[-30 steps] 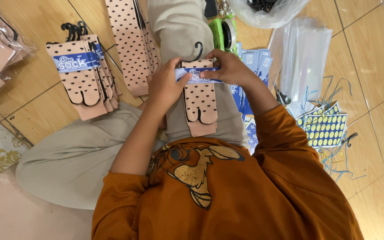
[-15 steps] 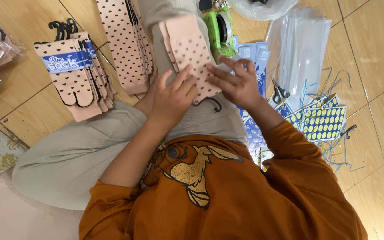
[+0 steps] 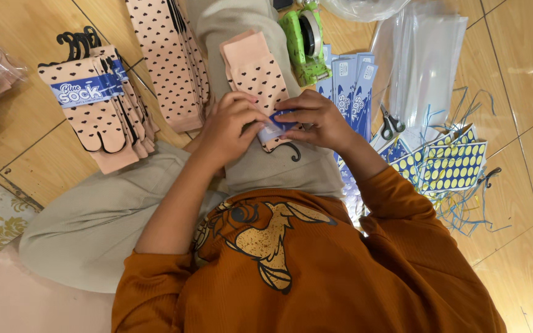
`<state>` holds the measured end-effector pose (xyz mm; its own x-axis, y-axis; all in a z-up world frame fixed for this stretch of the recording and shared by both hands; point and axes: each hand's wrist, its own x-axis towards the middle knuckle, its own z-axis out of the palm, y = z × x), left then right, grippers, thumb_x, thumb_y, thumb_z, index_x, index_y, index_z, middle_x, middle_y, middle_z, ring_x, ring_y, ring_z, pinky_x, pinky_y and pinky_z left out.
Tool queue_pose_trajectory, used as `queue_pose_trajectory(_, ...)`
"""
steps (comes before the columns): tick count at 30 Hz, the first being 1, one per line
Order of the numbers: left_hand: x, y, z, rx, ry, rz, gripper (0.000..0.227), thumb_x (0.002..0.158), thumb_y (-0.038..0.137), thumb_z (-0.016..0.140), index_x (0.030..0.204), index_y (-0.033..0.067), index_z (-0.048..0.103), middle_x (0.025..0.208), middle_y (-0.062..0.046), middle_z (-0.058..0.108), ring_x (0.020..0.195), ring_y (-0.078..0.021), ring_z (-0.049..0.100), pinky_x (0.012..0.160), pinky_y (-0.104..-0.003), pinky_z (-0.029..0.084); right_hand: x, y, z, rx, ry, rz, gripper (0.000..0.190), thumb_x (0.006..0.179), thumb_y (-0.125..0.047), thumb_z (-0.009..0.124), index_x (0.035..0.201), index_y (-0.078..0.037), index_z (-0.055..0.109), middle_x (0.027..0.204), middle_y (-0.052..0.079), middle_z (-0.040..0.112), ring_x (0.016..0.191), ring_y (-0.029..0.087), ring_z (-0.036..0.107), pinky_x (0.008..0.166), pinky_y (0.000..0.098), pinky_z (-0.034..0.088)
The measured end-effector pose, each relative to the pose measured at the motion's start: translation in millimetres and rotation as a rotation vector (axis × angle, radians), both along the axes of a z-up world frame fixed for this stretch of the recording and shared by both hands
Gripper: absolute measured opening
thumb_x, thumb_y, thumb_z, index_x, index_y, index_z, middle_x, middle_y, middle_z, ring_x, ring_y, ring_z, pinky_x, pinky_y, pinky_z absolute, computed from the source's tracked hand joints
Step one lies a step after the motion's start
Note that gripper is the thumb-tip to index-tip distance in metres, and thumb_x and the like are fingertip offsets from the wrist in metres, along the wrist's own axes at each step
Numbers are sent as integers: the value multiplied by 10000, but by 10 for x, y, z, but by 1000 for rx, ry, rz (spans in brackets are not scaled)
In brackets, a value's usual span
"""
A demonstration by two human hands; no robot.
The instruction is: The person packages socks by attaching a plastic hanger, securing a cardboard brand label with a plastic fastener using a tagging gun, and placing the finished pairs on a stack.
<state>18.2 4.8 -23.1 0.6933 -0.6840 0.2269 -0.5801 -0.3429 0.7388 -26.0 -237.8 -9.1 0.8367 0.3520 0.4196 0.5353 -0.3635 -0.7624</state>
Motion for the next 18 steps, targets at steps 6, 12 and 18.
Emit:
queue_pose_trajectory(6, -224, -318, -209, -77, 220, 321, 320, 868, 74, 777, 1159, 189, 712, 838, 17, 643, 1093, -259, 580, 1002, -416, 422, -36, -124, -322, -54, 35, -174, 519, 756, -240, 969, 1034, -74, 563, 1110, 85, 771, 703, 236, 616, 625, 372, 516)
queue_pose_trajectory(12, -189, -396, -179, 103, 151, 356, 221, 833, 157, 778, 1030, 256, 773, 845, 48, 638, 1144, -232, 569, 903, -430, 494, 206, -742, -1025, -121, 667, -841, 187, 970, -210, 809, 1073, -69, 739, 1096, 109, 709, 695, 111, 569, 585, 279, 470)
queue_pose_trajectory(18, -224, -429, -201, 179, 212, 409, 175, 837, 216, 770, 989, 303, 776, 863, 81, 633, 1184, -203, 547, 895, -444, 485, -116, -716, -1244, 147, 576, -919, 98, 936, -83, 697, 896, -37, 622, 994, 98, 577, 773, 168, 554, 619, 303, 456)
